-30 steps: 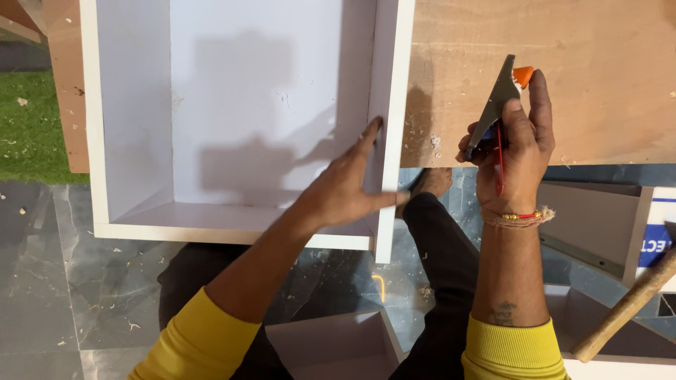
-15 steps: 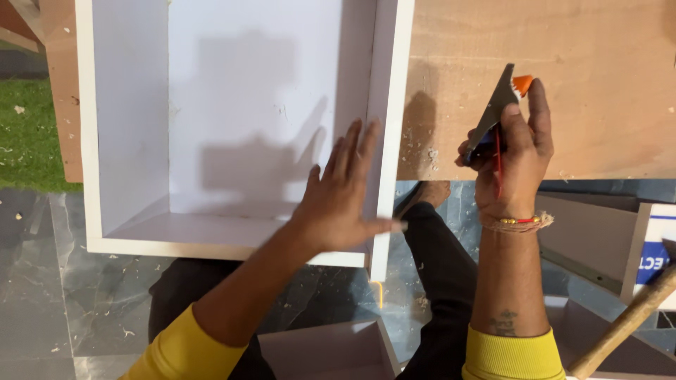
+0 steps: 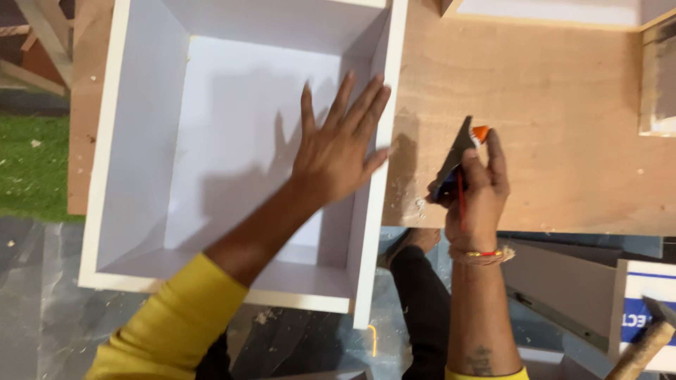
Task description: The person uses a scraper tool to smooth the interior edges of a white wooden box and then aligns a metal rail against a separate white drawer panel.
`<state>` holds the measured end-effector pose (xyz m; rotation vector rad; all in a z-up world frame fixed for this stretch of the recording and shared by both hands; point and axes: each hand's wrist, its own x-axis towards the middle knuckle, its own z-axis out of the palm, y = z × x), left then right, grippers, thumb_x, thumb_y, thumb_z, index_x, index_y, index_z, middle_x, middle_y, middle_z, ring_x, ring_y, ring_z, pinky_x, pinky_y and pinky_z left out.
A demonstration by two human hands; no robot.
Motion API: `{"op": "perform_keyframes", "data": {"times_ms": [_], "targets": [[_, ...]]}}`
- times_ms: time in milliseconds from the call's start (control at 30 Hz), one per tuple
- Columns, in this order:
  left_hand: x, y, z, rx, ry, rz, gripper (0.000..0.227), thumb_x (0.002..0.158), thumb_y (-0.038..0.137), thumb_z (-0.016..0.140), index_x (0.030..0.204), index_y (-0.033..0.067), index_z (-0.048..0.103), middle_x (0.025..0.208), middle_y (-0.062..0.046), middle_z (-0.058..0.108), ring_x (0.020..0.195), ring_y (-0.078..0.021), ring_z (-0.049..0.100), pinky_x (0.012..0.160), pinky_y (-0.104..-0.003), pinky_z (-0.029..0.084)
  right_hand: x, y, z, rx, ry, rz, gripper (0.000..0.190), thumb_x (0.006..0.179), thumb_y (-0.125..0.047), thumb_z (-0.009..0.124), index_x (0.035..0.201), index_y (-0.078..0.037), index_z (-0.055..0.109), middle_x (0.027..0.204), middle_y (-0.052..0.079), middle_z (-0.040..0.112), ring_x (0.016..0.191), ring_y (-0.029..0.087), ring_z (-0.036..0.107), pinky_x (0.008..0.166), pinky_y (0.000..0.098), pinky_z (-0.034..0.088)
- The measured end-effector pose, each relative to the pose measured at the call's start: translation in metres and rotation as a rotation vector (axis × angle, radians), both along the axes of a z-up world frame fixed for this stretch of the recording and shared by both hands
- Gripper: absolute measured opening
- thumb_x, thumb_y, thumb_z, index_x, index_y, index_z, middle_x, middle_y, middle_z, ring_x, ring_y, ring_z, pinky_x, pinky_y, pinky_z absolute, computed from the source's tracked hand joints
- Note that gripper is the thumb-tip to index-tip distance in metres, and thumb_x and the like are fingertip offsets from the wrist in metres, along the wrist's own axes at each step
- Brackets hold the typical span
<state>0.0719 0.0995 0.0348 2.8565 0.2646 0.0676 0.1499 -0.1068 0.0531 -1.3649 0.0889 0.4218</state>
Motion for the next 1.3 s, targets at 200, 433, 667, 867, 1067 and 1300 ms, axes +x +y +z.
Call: {"op": "perform_keyframes", "data": {"times_ms": [200,433,667,867,1067,1300], "targets": [[0.098,0.048,0.005,0.140,-0.007,0.038,0.067,0.109,0.053,0.036,0.163,0.0138,0.027,0.171,-0.003,0.022,0.158,-0.0267,0.003,0.120,-0.077,-0.003,0.003,0.006,-0.006,-0.028,0.028,0.006,0.061,0.103,-0.013,0.054,0.161,-0.007,0.036,0.075,0.004,0.065,0.051,0.015,0.063,0.046,0.0350,0.058],[0.142,0.084,0.015,-0.151,0.105,0.124,0.061,0.102,0.050,0.045,0.158,0.0333,0.029,0.168,-0.003,0.022,0.155,-0.0289,0.006,0.116,-0.072,-0.007,0.003,0.011,-0.008,-0.007,0.028,-0.004,0.061,0.103,-0.011,0.055,0.161,-0.006,0.039,0.079,0.003,0.067,0.056,0.011,0.064,0.049,0.0329,0.059],[0.166,0.105,0.018,-0.556,0.135,0.184,0.061,0.090,0.044,0.068,0.145,0.0294,0.048,0.143,0.000,0.060,0.136,-0.0183,0.051,0.124,-0.059,-0.001,0.003,0.011,-0.007,-0.022,0.039,-0.010,0.060,0.102,-0.012,0.056,0.160,-0.008,0.040,0.080,0.001,0.067,0.056,0.010,0.063,0.050,0.0331,0.061],[0.178,0.100,0.011,-0.623,0.051,0.290,0.056,0.083,0.047,0.077,0.132,0.0251,0.060,0.127,0.001,0.069,0.121,-0.0139,0.062,0.119,-0.053,0.008,0.005,0.009,-0.009,-0.011,0.043,-0.011,0.060,0.102,-0.013,0.056,0.160,-0.008,0.039,0.082,0.002,0.068,0.058,0.009,0.065,0.051,0.0332,0.061],[0.176,0.107,0.010,-0.649,0.074,0.258,0.062,0.078,0.046,0.081,0.132,0.0243,0.061,0.124,0.002,0.071,0.118,-0.0137,0.063,0.114,-0.047,0.016,0.003,0.011,-0.007,-0.049,0.037,-0.004,0.060,0.101,-0.013,0.056,0.159,-0.007,0.040,0.078,0.002,0.066,0.055,0.010,0.064,0.049,0.0339,0.062],[0.181,0.104,0.012,-0.625,0.073,0.306,0.063,0.077,0.049,0.082,0.130,0.0228,0.062,0.122,0.002,0.071,0.115,-0.0134,0.063,0.111,-0.044,0.019,0.004,0.012,-0.011,-0.025,0.038,0.013,0.061,0.101,-0.012,0.056,0.160,-0.007,0.039,0.079,0.002,0.066,0.056,0.009,0.063,0.048,0.0326,0.060]]}}
